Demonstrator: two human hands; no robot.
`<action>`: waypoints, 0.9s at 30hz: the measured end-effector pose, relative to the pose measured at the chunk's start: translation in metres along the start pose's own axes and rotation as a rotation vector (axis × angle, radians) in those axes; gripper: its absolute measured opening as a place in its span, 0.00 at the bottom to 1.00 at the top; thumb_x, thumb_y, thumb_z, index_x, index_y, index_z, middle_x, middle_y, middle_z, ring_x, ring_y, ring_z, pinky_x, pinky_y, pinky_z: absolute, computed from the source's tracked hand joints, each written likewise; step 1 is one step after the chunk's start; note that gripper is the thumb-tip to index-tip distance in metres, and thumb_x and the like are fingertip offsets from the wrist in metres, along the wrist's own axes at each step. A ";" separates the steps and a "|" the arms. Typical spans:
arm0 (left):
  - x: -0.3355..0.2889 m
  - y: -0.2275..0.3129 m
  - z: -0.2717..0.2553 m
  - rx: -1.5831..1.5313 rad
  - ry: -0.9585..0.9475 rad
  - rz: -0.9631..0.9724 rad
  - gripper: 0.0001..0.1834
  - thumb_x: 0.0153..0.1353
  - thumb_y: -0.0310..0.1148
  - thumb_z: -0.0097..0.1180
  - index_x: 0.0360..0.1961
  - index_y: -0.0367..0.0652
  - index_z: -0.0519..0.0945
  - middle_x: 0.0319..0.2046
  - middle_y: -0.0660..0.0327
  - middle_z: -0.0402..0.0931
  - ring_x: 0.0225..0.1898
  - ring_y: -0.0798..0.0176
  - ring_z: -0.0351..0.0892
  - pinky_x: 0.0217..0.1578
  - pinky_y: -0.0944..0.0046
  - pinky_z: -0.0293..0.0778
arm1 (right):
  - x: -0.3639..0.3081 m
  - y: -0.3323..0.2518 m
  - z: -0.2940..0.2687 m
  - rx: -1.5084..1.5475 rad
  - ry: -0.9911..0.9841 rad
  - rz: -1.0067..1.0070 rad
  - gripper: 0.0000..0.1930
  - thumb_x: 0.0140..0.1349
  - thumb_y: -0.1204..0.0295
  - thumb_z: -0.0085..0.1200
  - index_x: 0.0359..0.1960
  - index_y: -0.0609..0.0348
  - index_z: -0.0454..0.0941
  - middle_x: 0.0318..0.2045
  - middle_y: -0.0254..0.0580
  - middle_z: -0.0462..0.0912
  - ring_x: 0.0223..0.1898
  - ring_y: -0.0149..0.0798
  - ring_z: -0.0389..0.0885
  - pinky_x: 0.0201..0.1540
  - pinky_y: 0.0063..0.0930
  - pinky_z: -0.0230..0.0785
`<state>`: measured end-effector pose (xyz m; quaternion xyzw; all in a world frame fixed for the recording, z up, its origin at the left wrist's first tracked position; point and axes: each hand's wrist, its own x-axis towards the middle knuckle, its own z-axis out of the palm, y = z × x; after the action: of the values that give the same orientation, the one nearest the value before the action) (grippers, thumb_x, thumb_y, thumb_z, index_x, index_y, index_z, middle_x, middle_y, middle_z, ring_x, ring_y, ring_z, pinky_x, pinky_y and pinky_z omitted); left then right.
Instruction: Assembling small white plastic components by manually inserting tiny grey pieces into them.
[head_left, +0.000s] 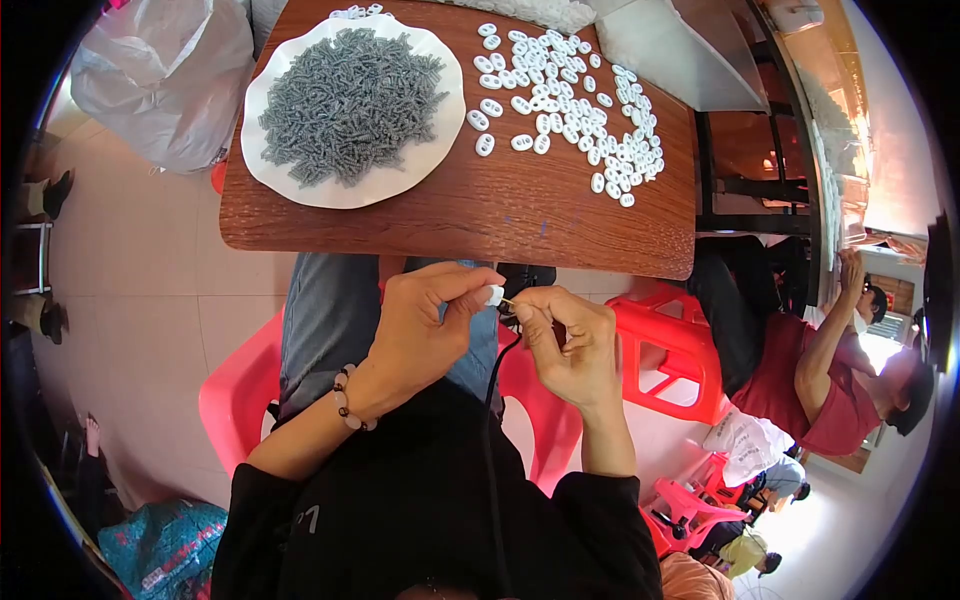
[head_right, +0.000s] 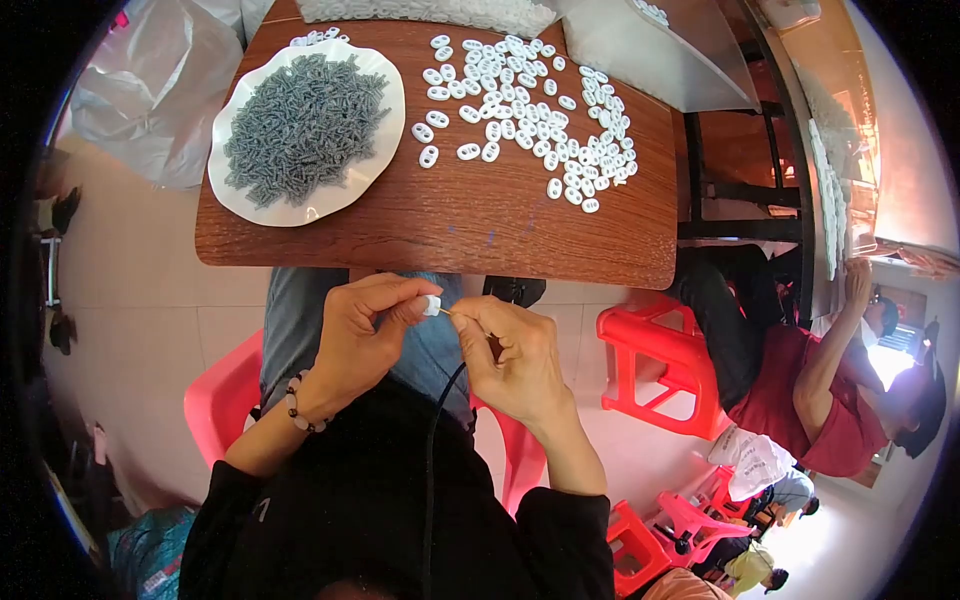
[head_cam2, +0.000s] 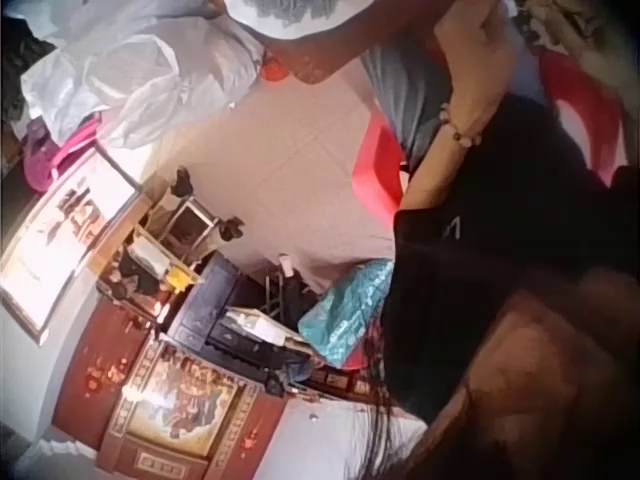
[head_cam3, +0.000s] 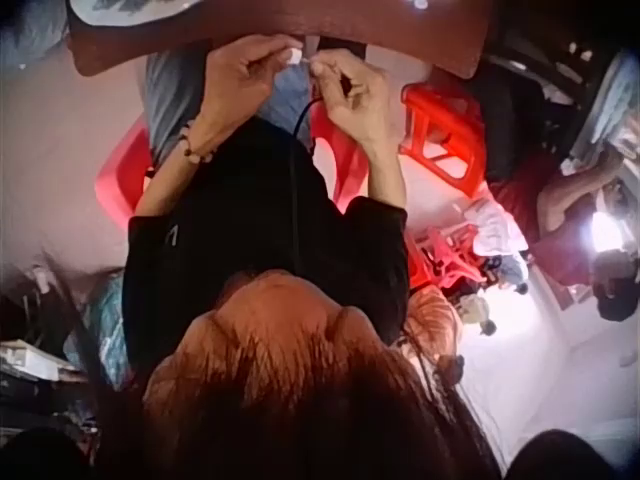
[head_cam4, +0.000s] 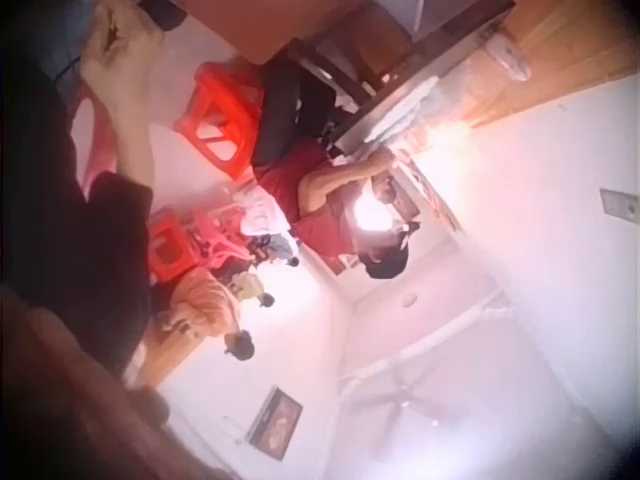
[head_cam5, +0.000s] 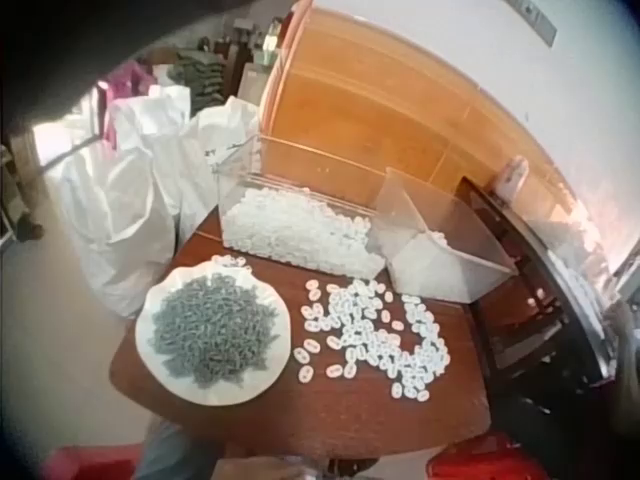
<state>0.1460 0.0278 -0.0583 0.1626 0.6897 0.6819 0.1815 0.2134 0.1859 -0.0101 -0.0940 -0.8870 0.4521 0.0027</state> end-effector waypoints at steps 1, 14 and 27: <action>0.000 -0.001 0.001 0.000 -0.002 -0.001 0.08 0.58 0.19 0.58 0.39 0.35 0.83 0.26 0.60 0.79 0.27 0.71 0.74 0.29 0.71 0.69 | 0.000 0.002 0.002 -0.055 0.025 -0.029 0.03 0.62 0.80 0.54 0.31 0.66 0.79 0.18 0.33 0.75 0.19 0.22 0.71 0.23 0.17 0.61; -0.004 -0.014 0.007 -0.182 0.008 -0.101 0.09 0.61 0.19 0.55 0.41 0.34 0.83 0.29 0.62 0.78 0.31 0.72 0.76 0.32 0.73 0.72 | -0.004 0.010 0.018 0.063 0.078 0.006 0.03 0.63 0.77 0.53 0.31 0.62 0.75 0.16 0.35 0.70 0.15 0.24 0.65 0.18 0.22 0.57; -0.004 -0.014 0.005 -0.197 -0.023 -0.178 0.08 0.60 0.19 0.56 0.40 0.34 0.83 0.26 0.62 0.79 0.28 0.73 0.75 0.30 0.73 0.71 | -0.001 0.015 0.011 0.089 -0.058 0.097 0.05 0.66 0.76 0.51 0.31 0.61 0.73 0.16 0.35 0.73 0.17 0.25 0.70 0.21 0.20 0.61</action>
<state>0.1527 0.0302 -0.0719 0.0897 0.6288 0.7257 0.2645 0.2161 0.1853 -0.0291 -0.1236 -0.8601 0.4933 -0.0410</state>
